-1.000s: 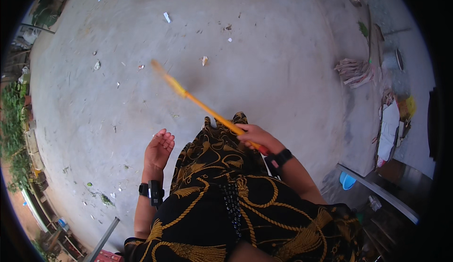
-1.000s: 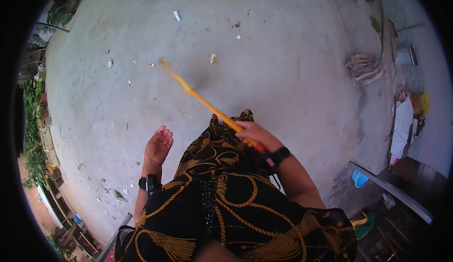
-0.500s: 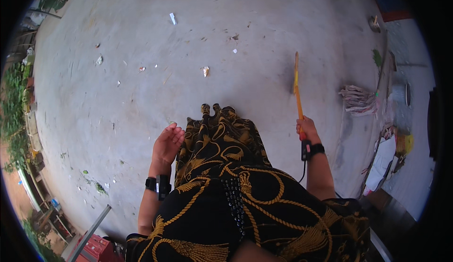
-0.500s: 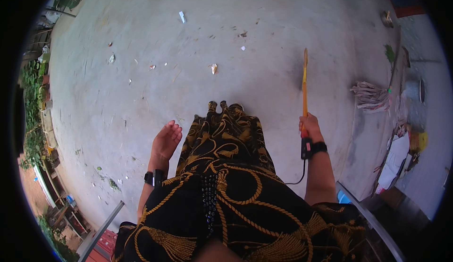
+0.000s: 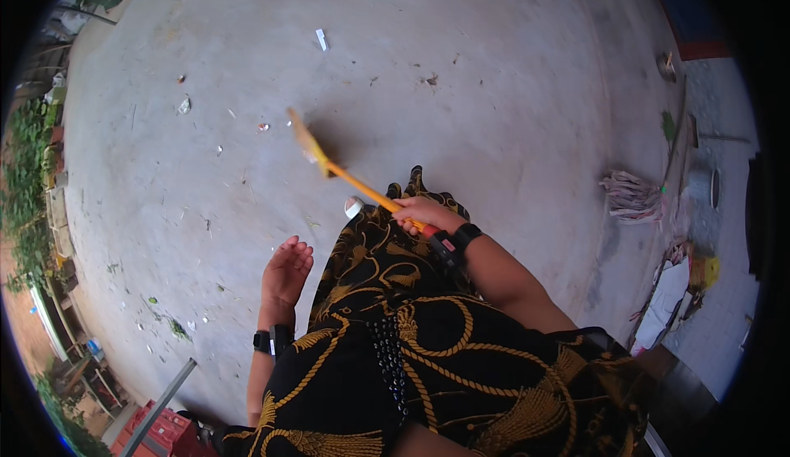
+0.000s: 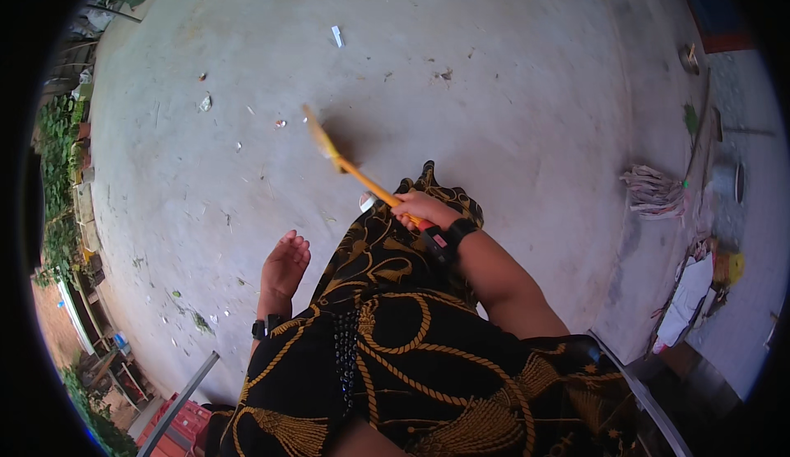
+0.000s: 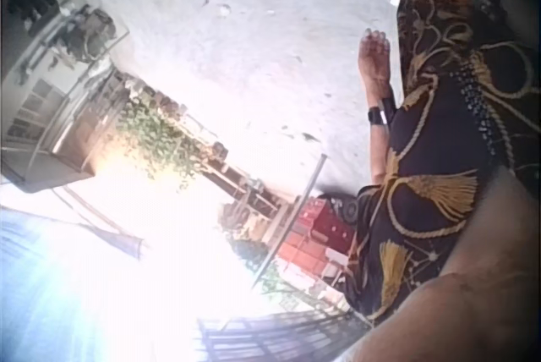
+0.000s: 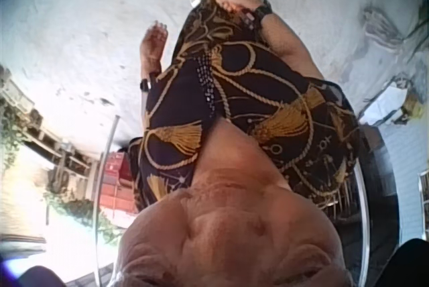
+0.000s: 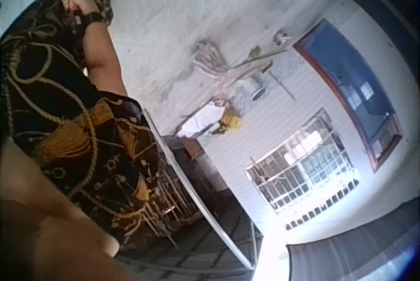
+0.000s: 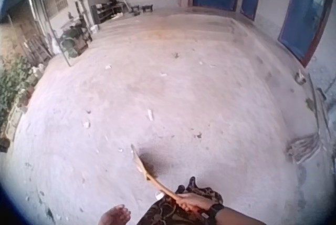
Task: Sweeping debris on a concrete outdoor floor using a broom.
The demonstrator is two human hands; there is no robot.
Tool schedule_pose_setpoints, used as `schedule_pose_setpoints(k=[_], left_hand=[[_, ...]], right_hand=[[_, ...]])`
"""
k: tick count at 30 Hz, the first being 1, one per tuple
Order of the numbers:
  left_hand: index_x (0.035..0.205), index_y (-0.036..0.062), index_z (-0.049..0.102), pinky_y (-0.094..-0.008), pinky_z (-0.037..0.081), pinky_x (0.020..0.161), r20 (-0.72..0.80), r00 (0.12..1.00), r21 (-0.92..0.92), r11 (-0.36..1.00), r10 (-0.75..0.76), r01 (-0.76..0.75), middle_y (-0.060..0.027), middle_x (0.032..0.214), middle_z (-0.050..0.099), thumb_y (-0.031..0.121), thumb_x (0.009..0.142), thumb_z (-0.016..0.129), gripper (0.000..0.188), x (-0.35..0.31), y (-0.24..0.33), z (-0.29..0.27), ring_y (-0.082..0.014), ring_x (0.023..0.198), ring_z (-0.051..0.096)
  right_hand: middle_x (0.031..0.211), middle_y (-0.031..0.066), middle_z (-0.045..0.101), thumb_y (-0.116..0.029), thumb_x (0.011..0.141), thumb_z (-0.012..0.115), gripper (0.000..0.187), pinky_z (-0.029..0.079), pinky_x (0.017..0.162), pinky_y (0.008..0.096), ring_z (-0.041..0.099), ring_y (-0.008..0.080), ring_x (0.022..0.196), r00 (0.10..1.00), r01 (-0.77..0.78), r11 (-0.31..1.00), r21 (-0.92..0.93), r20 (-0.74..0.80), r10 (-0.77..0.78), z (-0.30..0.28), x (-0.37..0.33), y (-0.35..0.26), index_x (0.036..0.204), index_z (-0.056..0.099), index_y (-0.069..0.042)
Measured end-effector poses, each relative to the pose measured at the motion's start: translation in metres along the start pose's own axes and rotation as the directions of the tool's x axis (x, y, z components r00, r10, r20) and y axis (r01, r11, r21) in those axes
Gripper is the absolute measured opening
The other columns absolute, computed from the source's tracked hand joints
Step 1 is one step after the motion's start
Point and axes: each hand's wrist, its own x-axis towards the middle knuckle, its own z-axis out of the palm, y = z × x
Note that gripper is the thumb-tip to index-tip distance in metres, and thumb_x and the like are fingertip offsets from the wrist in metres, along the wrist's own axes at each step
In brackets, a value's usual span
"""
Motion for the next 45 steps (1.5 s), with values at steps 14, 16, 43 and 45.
schedule_pose_setpoints(k=[14, 16, 43, 45], left_hand=[[0.105, 0.0049, 0.053, -0.0329, 0.047, 0.081, 0.129, 0.992, -0.018, 1.000, -0.004, 0.006, -0.0067, 0.093, 0.060, 0.015, 0.089, 0.049, 0.020, 0.060, 0.072, 0.009, -0.0214, 0.090, 0.058], [0.104, 0.0052, 0.053, -0.0332, 0.047, 0.080, 0.141, 0.989, 0.003, 0.999, -0.034, 0.034, -0.0068, 0.092, 0.060, 0.015, 0.089, 0.049, 0.019, 0.068, 0.068, 0.026, -0.0217, 0.089, 0.058], [0.105, 0.0055, 0.053, -0.0339, 0.047, 0.081, -0.115, 0.990, -0.109, 0.989, 0.085, -0.098, -0.0059, 0.092, 0.060, 0.012, 0.086, 0.050, 0.020, 0.066, 0.016, 0.148, -0.0213, 0.089, 0.058], [0.105, 0.0054, 0.053, -0.0339, 0.047, 0.081, -0.135, 0.986, -0.131, 0.984, 0.101, -0.118, -0.0061, 0.093, 0.060, 0.011, 0.086, 0.050, 0.020, 0.067, 0.018, 0.156, -0.0213, 0.089, 0.058]], right_hand=[[0.065, 0.0010, 0.050, -0.008, 0.078, 0.060, 0.066, 0.039, 0.039, 0.0221, 0.045, 0.0069, 0.047, 0.864, 0.075, 0.968, -0.241, -0.469, -0.184, -0.006, -0.130, -0.039, 0.138, 0.032, -0.010], [0.066, 0.0015, 0.050, -0.007, 0.077, 0.060, 0.066, 0.039, 0.039, 0.0225, 0.045, 0.0073, 0.047, 0.830, 0.085, 0.970, -0.226, -0.523, -0.194, -0.037, -0.142, -0.032, 0.137, 0.032, -0.010], [0.065, -0.0004, 0.048, -0.007, 0.084, 0.053, 0.057, 0.040, 0.041, 0.0204, 0.045, 0.0062, 0.049, 0.992, -0.002, 1.000, -0.014, 0.124, 0.004, -0.109, 0.050, -0.180, 0.136, 0.030, -0.003], [0.066, 0.0011, 0.049, -0.007, 0.084, 0.054, 0.061, 0.040, 0.040, 0.0207, 0.046, 0.0064, 0.048, 0.985, -0.025, 0.985, -0.171, 0.165, 0.054, -0.099, 0.046, -0.196, 0.138, 0.026, -0.004]])
